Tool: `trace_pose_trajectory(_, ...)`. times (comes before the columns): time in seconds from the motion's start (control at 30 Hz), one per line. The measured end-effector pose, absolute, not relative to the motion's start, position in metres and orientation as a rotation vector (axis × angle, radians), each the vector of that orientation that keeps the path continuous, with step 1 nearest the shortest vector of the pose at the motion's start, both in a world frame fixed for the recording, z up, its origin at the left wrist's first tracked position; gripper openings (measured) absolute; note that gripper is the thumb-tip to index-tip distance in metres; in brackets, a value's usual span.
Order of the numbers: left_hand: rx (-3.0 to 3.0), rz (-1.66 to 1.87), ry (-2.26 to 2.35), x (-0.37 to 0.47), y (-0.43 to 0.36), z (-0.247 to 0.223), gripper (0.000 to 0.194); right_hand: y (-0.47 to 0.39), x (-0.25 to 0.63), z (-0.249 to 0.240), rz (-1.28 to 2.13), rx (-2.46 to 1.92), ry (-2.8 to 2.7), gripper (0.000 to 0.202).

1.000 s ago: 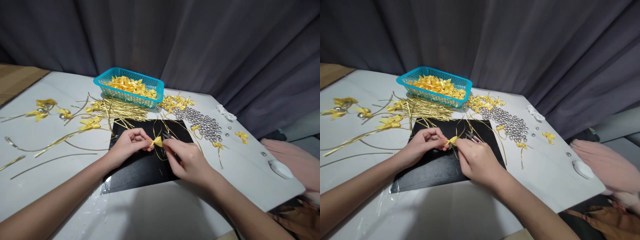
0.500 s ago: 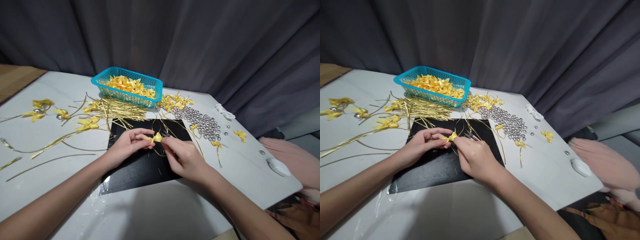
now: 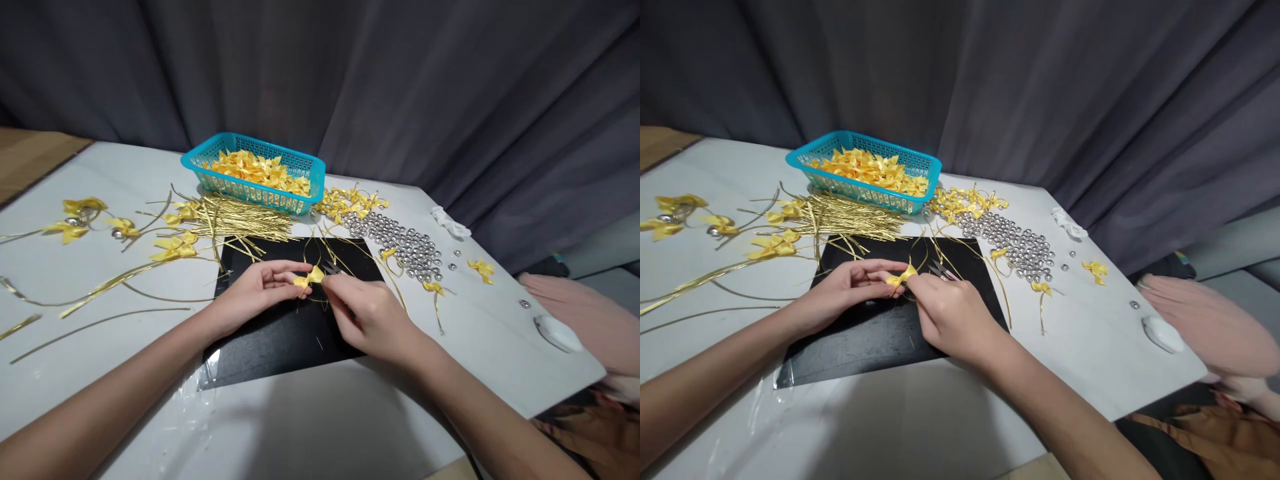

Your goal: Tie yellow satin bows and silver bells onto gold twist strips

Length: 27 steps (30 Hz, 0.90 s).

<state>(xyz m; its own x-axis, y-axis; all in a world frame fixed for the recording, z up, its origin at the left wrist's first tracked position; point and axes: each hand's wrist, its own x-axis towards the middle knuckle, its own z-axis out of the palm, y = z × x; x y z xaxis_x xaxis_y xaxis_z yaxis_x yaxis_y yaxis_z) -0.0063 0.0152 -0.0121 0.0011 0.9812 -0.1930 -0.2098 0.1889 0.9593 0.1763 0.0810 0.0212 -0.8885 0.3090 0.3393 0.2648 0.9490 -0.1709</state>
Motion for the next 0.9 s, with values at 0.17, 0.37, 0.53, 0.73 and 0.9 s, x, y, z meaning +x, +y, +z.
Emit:
trace_pose_trajectory(0.17,0.920,1.143,1.175,-0.0056,0.0148,-0.0092,0.028,0.0812,0.1767,0.0206,0.152,-0.425,-2.771,0.018)
trace_pose_trajectory(0.37,0.966,1.162,1.205,-0.0044,0.0156,-0.0075,0.017,0.0774,0.1756,0.0189,0.064,-0.410,-2.794,0.019)
trace_pose_trajectory(0.53,0.941,1.165,1.214,-0.0021,0.0163,-0.0073,0.018,0.0726,0.1747,0.0141,0.062,-0.466,-2.774,0.020)
trace_pose_trajectory(0.73,0.936,1.155,1.212,-0.0014,0.0167,-0.0070,0.030,0.0735,0.1736,0.0137,0.214,-0.530,-2.731,0.017)
trace_pose_trajectory(0.9,0.929,1.179,1.273,-0.0011,0.0167,-0.0094,0.027,0.0777,0.1730,0.0140,0.301,-0.510,-2.676,0.016)
